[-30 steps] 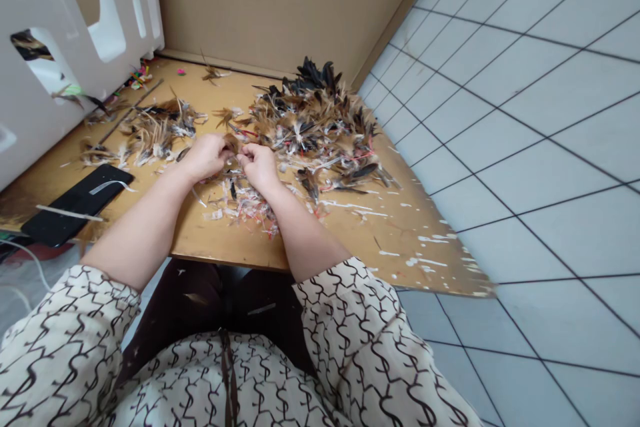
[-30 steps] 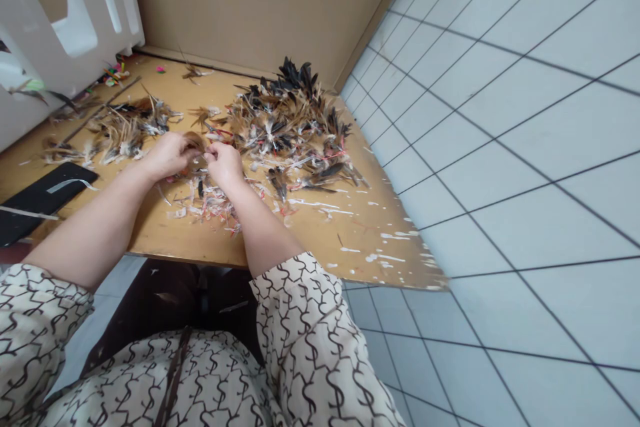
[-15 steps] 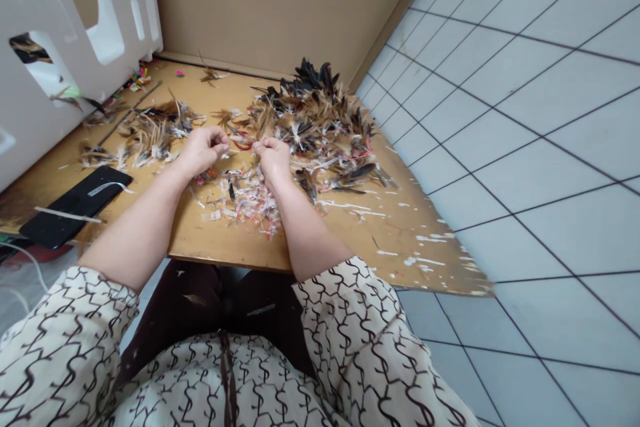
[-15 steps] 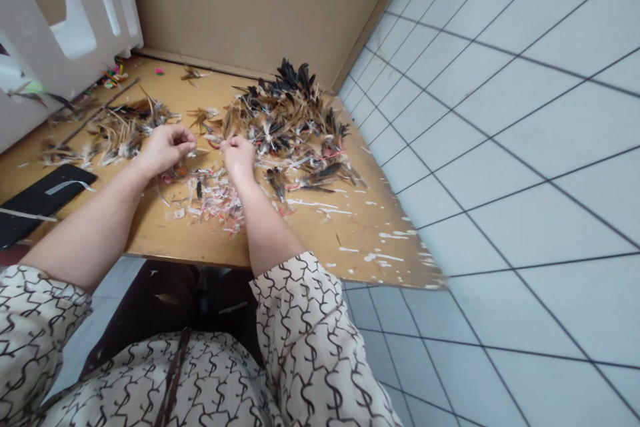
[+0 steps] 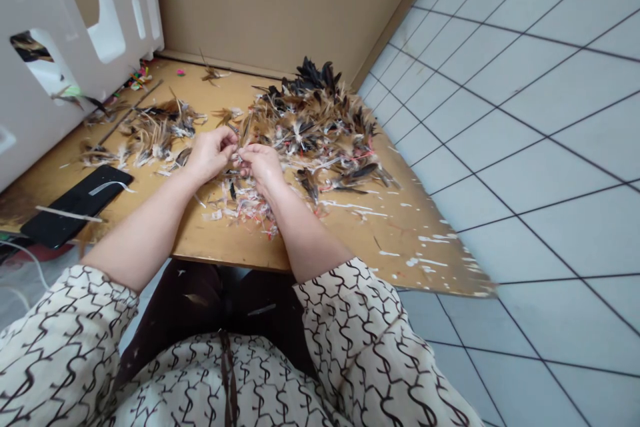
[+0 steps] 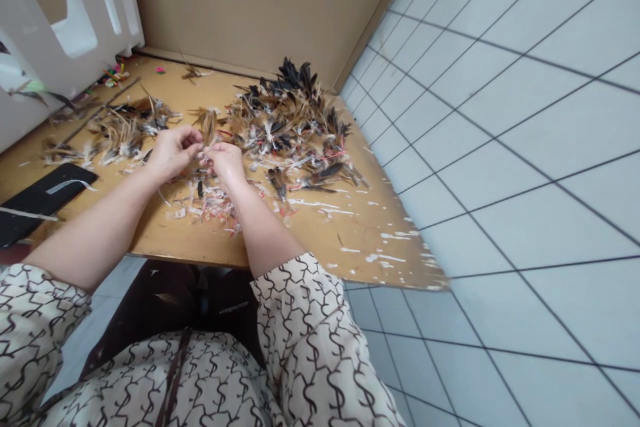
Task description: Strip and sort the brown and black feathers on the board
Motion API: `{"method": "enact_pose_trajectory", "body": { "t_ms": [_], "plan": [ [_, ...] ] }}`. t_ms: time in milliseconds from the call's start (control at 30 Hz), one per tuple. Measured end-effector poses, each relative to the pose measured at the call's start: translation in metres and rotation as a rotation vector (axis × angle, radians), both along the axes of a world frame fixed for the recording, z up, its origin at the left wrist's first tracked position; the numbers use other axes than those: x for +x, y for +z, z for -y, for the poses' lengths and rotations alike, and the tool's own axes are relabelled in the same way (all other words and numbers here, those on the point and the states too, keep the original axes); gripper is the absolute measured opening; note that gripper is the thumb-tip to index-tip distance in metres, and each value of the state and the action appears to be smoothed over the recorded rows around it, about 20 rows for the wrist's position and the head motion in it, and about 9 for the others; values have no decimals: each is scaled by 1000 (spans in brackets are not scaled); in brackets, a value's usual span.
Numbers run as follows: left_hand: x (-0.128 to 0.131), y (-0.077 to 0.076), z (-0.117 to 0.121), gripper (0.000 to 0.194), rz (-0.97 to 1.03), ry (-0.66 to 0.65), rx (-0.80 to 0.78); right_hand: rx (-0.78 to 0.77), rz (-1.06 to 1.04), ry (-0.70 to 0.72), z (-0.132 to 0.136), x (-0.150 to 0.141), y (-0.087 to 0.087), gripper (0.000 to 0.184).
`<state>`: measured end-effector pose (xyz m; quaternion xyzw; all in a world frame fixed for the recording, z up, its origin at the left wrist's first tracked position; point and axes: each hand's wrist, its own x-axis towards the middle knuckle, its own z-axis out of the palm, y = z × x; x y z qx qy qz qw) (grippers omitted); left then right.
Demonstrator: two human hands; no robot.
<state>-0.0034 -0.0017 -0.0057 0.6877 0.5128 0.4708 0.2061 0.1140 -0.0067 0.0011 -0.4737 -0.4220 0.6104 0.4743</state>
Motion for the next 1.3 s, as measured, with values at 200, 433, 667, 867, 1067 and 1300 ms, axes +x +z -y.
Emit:
{"method": "enact_pose_trajectory", "body": {
  "t_ms": [200, 433, 667, 867, 1067, 1300],
  "plan": [
    [2, -2, -1, 6, 36, -13, 1, 25, 41, -15, 0, -2, -1, 24],
    [2, -5, -7, 6, 131, 26, -10, 25, 88, -27, 0, -3, -1, 24],
    [-10, -2, -12, 6, 154, 228, -58, 15, 8, -96, -6, 1, -3, 22],
    [-15, 1, -12, 9, 110, 299, -24, 11, -102, -198, -10, 5, -2, 21],
    [-5, 9, 0, 20, 103, -136, -311, 13, -156, -224, -11, 6, -3, 21],
    [4, 15, 11, 31, 290, -161, -336, 21, -131, -207, -7, 1, -2, 23]
  ]
}}
